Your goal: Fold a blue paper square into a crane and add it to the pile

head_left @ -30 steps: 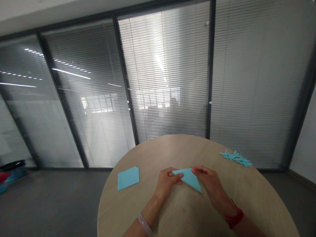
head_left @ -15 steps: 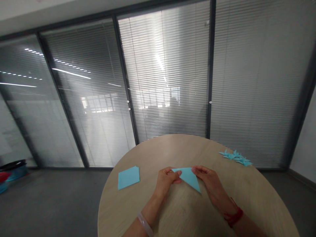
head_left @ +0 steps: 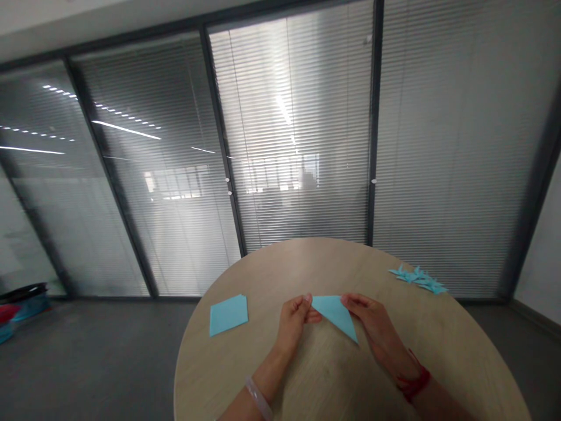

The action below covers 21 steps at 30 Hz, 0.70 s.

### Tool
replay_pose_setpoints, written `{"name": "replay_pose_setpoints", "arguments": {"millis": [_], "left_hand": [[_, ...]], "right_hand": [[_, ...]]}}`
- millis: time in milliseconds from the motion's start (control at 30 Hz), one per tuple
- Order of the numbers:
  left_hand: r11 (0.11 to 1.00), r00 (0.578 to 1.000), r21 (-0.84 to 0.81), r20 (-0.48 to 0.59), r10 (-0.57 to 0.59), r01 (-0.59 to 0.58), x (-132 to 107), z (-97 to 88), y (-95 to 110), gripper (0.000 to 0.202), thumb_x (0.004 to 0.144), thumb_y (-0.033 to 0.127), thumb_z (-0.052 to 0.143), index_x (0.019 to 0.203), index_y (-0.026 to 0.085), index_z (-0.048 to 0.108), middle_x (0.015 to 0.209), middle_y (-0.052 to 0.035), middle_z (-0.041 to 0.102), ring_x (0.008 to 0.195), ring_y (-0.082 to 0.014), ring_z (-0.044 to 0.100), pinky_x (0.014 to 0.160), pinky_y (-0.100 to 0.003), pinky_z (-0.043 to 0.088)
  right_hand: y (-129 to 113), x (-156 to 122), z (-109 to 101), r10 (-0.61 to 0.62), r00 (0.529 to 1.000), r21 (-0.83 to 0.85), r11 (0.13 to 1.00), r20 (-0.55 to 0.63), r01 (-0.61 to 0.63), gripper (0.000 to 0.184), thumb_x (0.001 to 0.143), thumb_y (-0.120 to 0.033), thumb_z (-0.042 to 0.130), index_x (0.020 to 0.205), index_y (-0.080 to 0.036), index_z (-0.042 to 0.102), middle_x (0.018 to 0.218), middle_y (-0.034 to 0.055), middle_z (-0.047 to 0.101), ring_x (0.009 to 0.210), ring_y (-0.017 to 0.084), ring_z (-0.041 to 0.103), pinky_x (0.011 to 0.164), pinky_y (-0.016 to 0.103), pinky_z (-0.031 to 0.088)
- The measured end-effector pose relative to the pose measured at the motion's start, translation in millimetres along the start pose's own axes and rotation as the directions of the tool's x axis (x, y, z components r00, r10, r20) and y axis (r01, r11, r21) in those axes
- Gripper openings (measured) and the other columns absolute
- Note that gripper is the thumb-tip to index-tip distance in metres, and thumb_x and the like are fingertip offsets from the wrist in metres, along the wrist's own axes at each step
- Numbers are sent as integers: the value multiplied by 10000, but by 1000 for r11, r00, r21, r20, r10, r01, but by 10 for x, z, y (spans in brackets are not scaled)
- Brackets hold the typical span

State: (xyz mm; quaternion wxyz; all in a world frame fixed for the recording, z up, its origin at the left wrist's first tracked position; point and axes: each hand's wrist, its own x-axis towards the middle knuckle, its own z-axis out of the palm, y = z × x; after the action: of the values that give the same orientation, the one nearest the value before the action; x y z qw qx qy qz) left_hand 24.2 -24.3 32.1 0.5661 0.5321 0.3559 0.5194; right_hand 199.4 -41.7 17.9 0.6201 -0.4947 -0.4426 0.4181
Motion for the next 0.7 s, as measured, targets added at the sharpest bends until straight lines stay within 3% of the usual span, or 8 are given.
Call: {"name": "replay_pose_setpoints", "arguments": {"millis": [267, 433, 567, 700], "left_hand": [[997, 994, 3, -77, 77, -77, 47, -8, 23, 469, 615, 615, 681, 594, 162, 560, 534, 20, 560, 510, -136, 559, 572, -275, 507], [994, 988, 60, -125, 94, -87, 77, -47, 20, 464, 614, 600, 691, 672, 143, 633, 536, 26, 555, 521, -123, 543, 561, -248, 492], [999, 999, 47, -39, -6, 7, 48, -5, -11, 440, 547, 481, 797, 773, 122, 680, 680, -41, 686, 633, -172, 623, 655, -294, 516], [999, 998, 31, 49, -36, 34, 28, 27, -61, 413, 557, 452, 804, 751, 98, 718, 734, -86, 725, 664, -201, 649, 715, -327, 513]], "right_hand": [[-52, -18, 11, 32, 991, -67, 997, 128, -24, 329, 581, -445, 742, 718, -146, 728, 698, 54, 727, 668, 228, 641, 622, 300, 479], [-63, -1, 32, 27, 989, -113, 994, 142, -11, 343, 536, -479, 755, 674, -167, 725, 676, 46, 732, 650, 231, 655, 597, 291, 482], [-68, 8, 30, -22, 996, -126, 992, 86, 33, 341, 531, -469, 764, 682, -165, 732, 698, 66, 742, 687, 252, 669, 641, 312, 501], [-44, 5, 30, -71, 993, -116, 990, 91, 81, 342, 560, -472, 761, 705, -163, 733, 722, 73, 745, 704, 256, 675, 657, 322, 509]]}}
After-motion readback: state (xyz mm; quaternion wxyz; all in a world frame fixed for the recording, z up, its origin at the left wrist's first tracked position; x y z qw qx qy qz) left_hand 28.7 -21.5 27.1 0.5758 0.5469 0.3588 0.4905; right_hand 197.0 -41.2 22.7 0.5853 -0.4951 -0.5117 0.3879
